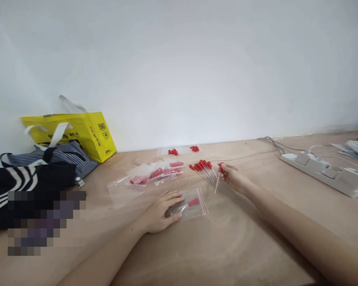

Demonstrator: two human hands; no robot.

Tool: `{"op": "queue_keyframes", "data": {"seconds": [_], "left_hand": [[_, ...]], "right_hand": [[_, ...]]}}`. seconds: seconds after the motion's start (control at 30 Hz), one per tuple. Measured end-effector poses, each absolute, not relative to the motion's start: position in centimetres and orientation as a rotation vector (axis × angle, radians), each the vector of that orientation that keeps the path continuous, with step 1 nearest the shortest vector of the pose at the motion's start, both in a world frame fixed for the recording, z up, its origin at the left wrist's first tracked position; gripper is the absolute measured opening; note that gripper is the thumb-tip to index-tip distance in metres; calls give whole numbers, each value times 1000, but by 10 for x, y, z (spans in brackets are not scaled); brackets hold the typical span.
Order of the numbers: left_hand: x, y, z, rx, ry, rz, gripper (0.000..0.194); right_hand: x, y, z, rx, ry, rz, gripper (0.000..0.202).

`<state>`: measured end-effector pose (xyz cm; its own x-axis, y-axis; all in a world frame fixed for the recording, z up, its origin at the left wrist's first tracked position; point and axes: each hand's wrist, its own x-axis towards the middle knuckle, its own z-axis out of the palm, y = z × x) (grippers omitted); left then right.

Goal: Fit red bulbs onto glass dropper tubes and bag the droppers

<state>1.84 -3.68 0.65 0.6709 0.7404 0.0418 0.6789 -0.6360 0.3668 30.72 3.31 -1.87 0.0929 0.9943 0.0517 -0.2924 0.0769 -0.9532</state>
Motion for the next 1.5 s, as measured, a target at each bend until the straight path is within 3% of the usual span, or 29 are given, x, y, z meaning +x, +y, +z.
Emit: {"op": "queue_keyframes", "data": {"seconds": [0.2,0.67,1.17,1.37,1.5], "left_hand": [[18,-37,5,2539,1138,292,47],[19,-35,4,2561,1140,301,49],[18,-33,2,2540,1116,337,48],[18,-33,1,2549,1125,342,49],[19,-34,3,2537,1137,338,49]], "right_hand": [[285,3,-31,-940,-825,1148,35],[251,-27,-29,-903,-917,1394,46],[257,-25,-28,-1032,-1819,1314,16],[242,-23,-31,-1037,-1774,1000,11],[250,-13,-28,-1031,-1842,1027,12]]}}
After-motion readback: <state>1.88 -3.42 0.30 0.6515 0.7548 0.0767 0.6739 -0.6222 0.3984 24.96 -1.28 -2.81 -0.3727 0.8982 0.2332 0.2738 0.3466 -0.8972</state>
